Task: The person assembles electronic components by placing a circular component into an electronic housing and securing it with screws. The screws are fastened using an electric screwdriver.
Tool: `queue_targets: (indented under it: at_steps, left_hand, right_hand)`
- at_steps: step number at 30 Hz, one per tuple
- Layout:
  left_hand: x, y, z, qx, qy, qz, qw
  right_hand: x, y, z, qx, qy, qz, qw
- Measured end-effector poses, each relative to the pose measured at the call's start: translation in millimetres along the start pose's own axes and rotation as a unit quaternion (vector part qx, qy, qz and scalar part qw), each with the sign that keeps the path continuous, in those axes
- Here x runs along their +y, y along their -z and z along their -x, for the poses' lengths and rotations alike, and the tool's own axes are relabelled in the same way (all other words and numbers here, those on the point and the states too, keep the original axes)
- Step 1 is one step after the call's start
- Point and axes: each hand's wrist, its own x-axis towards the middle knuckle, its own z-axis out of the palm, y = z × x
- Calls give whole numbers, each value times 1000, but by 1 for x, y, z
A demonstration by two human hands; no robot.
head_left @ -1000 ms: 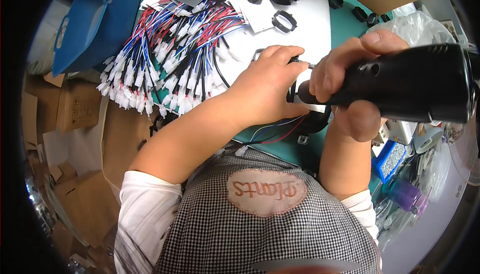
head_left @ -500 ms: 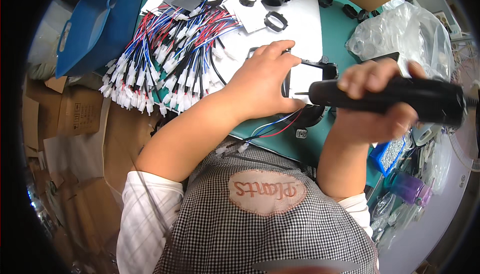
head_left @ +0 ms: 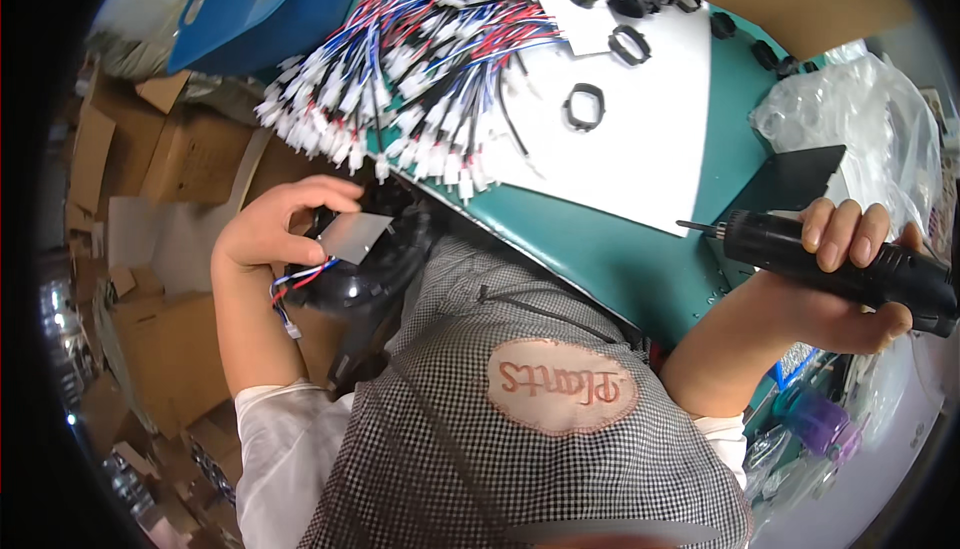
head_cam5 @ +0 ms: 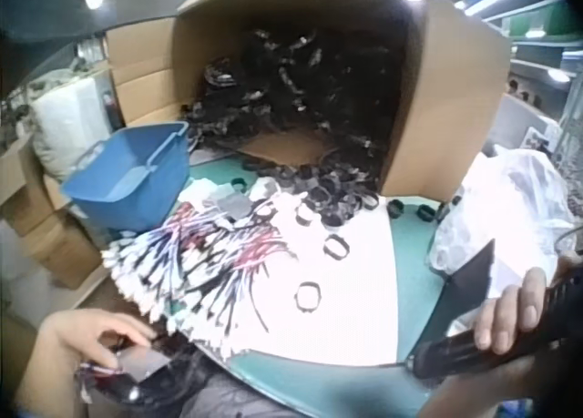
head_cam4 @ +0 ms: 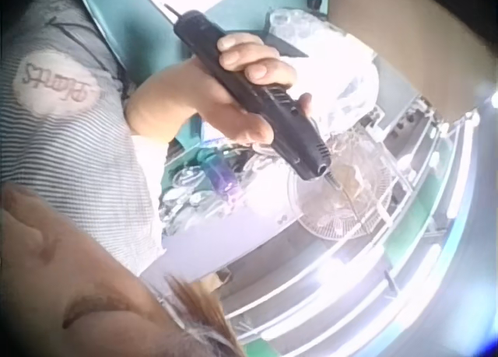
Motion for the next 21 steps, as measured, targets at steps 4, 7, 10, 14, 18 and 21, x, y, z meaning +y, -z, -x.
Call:
queue_targets:
  at_steps: [4,7,10,14,18,21]
  left_hand:
    - [-115,17,31,150,309,-97,934]
    - [-186,2,18,122,458,-332,816]
    - [-319,-34,52,84,389,-536,745]
    - [-268,-42,3,42,365,-198,909]
    - [-190,-3,-17,31,388,-42,920]
    - [-69,9,-35,-48,269,-15,962]
  right_hand:
    - [-1,5,2,44,1,8,999]
    - [0,7,5,51,-1,33,998]
    - [4,5,7,49,-8,32,998]
    - [5,10,16,73,-18,61,995]
    - [11,15,20,81,-33,50,995]
    - [18,22,25,91,-32,65,993]
